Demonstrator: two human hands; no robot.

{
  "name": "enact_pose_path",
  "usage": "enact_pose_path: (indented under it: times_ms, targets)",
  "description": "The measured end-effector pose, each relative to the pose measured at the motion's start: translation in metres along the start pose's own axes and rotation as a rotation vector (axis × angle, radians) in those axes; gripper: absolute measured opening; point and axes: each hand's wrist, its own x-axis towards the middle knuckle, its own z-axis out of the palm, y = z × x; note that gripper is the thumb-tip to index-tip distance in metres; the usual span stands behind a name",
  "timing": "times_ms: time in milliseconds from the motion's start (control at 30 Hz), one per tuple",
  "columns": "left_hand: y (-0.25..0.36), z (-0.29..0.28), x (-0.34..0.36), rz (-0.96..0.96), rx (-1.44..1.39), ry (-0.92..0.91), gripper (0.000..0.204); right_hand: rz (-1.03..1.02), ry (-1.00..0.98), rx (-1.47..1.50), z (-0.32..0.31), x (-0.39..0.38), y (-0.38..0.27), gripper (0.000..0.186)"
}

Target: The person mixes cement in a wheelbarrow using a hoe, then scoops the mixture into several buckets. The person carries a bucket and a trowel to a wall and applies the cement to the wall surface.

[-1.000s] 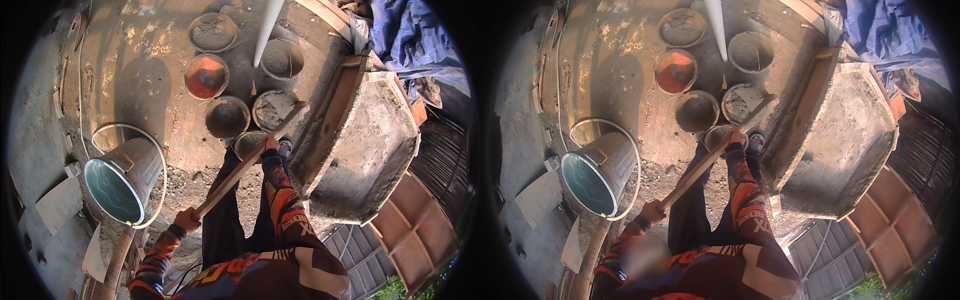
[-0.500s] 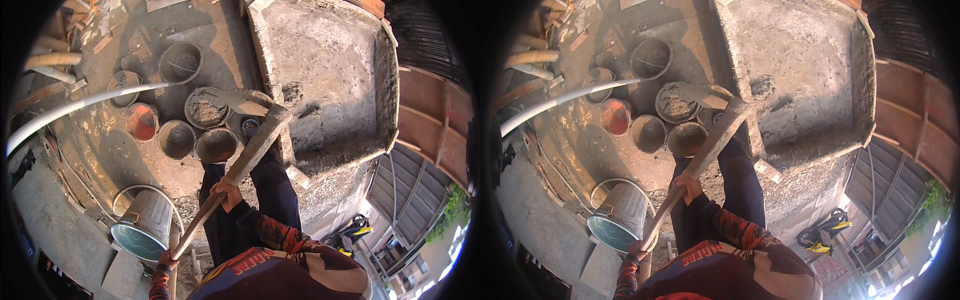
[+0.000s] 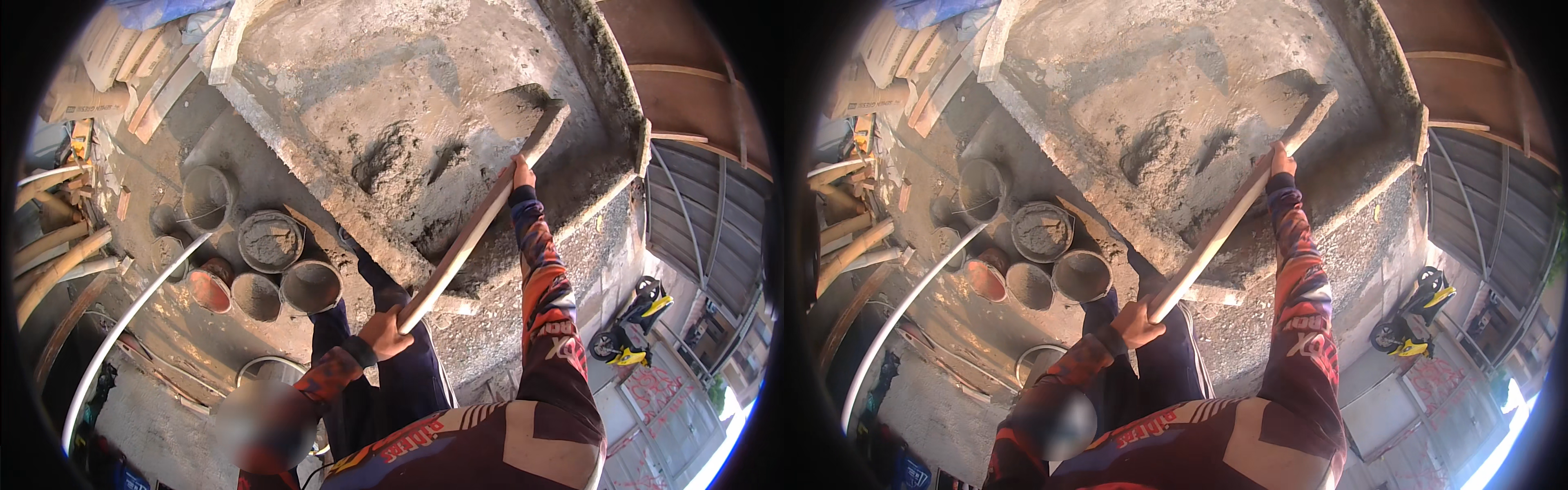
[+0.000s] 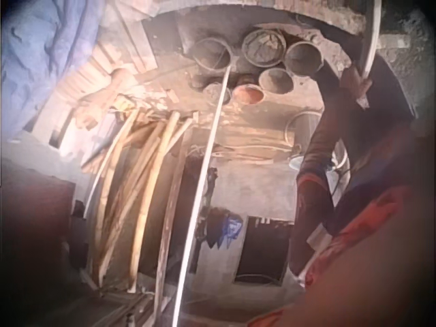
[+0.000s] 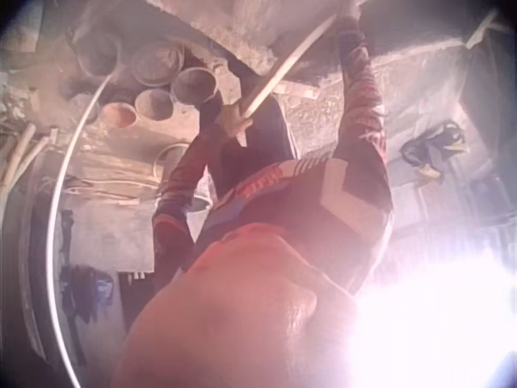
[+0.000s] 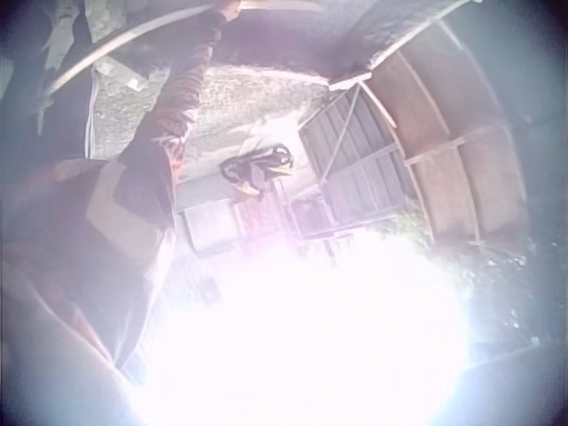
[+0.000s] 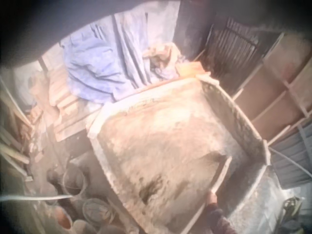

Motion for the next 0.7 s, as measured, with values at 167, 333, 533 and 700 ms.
enact_pose_path:
  times_ms: [167, 333, 533, 700]
  targets:
    - [0.120, 0.028, 0.146, -0.100, -0.270, 0.044, 0.041, -0.028, 0.062, -0.416, -0.002, 0.117, -0.009, 0.032]
    - [0.148, 0.077, 0.091, -0.270, -0.357, -0.007, 0.043, 0.155, -0.012, -0.560, -0.027, 0.143, 0.019, 0.024]
    - [0.143, 0.036, -0.030, -0.431, -0.333, 0.020, 0.043, 0.446, -0.233, -0.217, -0.011, 0.033, 0.120, 0.010]
    - [0.152, 0.025, -0.115, -0.583, -0.407, -0.053, 0.048, 0.525, -0.425, -0.274, 0.003, -0.044, 0.201, 0.008]
